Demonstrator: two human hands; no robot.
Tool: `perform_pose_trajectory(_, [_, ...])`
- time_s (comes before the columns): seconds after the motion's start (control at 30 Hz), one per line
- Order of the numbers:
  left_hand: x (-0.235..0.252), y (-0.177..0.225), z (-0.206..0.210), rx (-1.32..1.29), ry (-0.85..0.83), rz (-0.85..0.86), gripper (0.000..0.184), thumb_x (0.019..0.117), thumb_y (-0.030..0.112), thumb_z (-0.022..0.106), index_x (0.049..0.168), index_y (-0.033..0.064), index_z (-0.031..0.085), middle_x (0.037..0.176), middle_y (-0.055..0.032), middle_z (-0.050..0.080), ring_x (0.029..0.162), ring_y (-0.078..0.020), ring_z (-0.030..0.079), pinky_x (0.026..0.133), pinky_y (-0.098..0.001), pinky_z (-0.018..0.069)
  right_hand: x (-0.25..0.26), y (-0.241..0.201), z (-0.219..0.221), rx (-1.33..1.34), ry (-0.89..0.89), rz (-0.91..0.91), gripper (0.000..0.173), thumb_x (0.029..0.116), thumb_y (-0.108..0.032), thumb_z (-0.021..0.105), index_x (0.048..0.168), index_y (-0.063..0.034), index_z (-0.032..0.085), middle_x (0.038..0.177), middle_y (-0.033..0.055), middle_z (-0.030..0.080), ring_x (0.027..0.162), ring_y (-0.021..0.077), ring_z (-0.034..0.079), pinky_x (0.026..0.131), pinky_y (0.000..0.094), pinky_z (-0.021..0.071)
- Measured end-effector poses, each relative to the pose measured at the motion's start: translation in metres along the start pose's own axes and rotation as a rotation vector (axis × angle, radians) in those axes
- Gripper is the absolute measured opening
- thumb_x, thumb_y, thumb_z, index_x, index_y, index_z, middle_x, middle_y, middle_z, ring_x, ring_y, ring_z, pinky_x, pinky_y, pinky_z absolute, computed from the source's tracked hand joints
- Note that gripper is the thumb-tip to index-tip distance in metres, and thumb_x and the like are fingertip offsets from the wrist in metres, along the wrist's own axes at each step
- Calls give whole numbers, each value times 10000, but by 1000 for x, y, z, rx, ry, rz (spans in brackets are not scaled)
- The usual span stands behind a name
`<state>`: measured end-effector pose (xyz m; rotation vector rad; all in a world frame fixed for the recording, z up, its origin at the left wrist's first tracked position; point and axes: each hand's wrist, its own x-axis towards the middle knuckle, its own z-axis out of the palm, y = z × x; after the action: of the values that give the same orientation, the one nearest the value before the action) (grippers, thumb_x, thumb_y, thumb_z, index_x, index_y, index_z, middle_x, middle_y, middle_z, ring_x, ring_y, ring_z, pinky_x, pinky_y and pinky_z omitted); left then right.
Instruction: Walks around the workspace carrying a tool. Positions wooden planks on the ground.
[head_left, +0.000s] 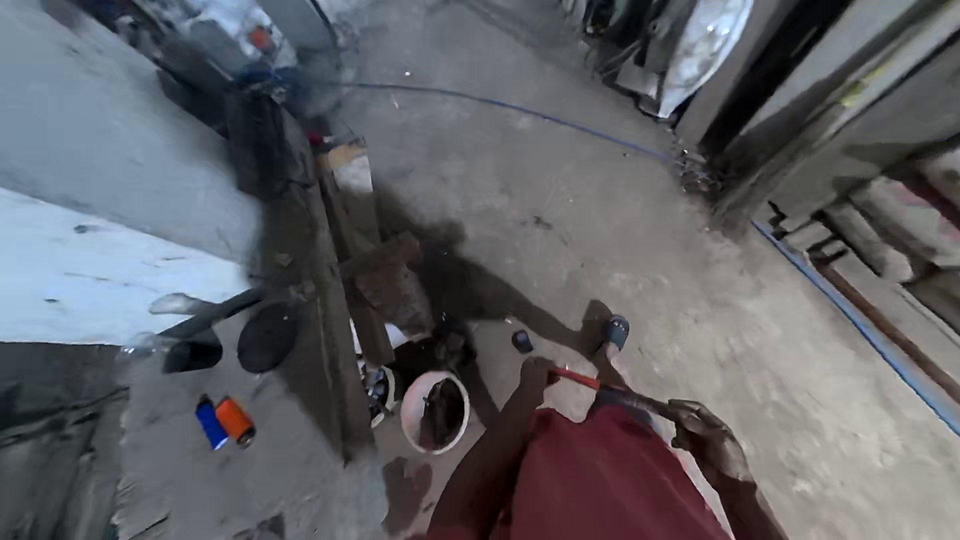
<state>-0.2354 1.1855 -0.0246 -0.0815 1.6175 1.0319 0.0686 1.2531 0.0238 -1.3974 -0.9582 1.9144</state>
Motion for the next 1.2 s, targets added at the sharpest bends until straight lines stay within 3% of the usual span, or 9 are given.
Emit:
perform_pose_trajectory(0.23, [63, 100, 55, -437, 198, 45, 137, 1016, 51, 532, 1081, -61, 575, 792, -92, 618, 625, -138, 595, 611, -285, 545, 241, -191, 64, -466, -415, 78, 216, 966, -108, 548, 1083, 17, 679, 707, 17, 657, 487, 72, 542, 475, 253, 500])
perform_pose_trajectory(0.33, [71, 150, 79, -527, 298, 93, 195, 1018, 66, 550, 1157, -69, 574, 854, -111, 645, 679, -150, 621, 655, -303, 561, 319, -264, 109, -643, -528, 150, 247, 1044, -132, 501, 1108, 27, 679, 808, 46, 689, 547, 90, 579, 509, 268, 524])
perform_pose_trajectory(0.4, [86, 179, 84, -606, 345, 107, 223, 1035, 73, 534, 1195, -79, 569, 894, -119, 652, 709, -150, 629, 685, -301, 564, 368, -297, 151, -697, -619, 165, 268, 1064, -142, 470, 1044, 7, 692, 748, 24, 687, 508, 72, 573, 471, 241, 513])
perform_pose_trajectory(0.5, [118, 208, 83, -781, 435, 78, 172, 1036, 85, 517, 1088, -58, 597, 815, -102, 650, 654, -148, 621, 628, -297, 555, 421, -317, 212, -699, -766, 157, 337, 1087, -189, 416, 1009, -1, 685, 630, -24, 614, 447, 58, 526, 438, 238, 494])
perform_pose_trajectory(0.6, [164, 239, 71, -995, 569, 17, 158, 1025, 97, 514, 996, -40, 588, 762, -108, 621, 625, -178, 609, 611, -328, 558, 465, -316, 270, -748, -865, 137, 357, 1089, -227, 426, 1074, 30, 673, 645, -5, 594, 487, 87, 548, 507, 289, 539])
perform_pose_trajectory(0.77, [245, 322, 24, -1004, 738, -122, 159, 1006, 93, 529, 946, -46, 578, 756, -127, 589, 615, -193, 566, 589, -337, 524, 547, -325, 354, -935, -1024, 187, 291, 965, -180, 655, 1167, 30, 657, 811, 83, 662, 611, 143, 608, 602, 334, 559])
perform_pose_trajectory(0.9, [298, 438, -18, -928, 684, -66, 203, 1029, 109, 516, 1051, -77, 596, 833, -148, 601, 680, -197, 568, 646, -341, 520, 616, -376, 419, -1031, -1047, 210, 329, 965, -172, 609, 1216, 40, 616, 804, 114, 672, 629, 186, 638, 633, 379, 572])
perform_pose_trajectory(1.07, [347, 566, -72, -838, 609, 57, 215, 1051, 107, 495, 1135, -74, 576, 837, -142, 636, 663, -173, 607, 650, -319, 549, 713, -414, 501, -859, -943, 199, 285, 990, -146, 555, 1194, 37, 631, 791, 74, 678, 607, 142, 636, 590, 320, 571])
perform_pose_trajectory(1.2, [382, 629, -108, -873, 660, 133, 269, 1072, 124, 486, 1223, -92, 538, 881, -157, 630, 692, -171, 613, 674, -315, 556, 771, -426, 584, -823, -915, 152, 283, 1014, -155, 503, 1161, 36, 650, 754, 56, 666, 576, 130, 626, 555, 310, 565])
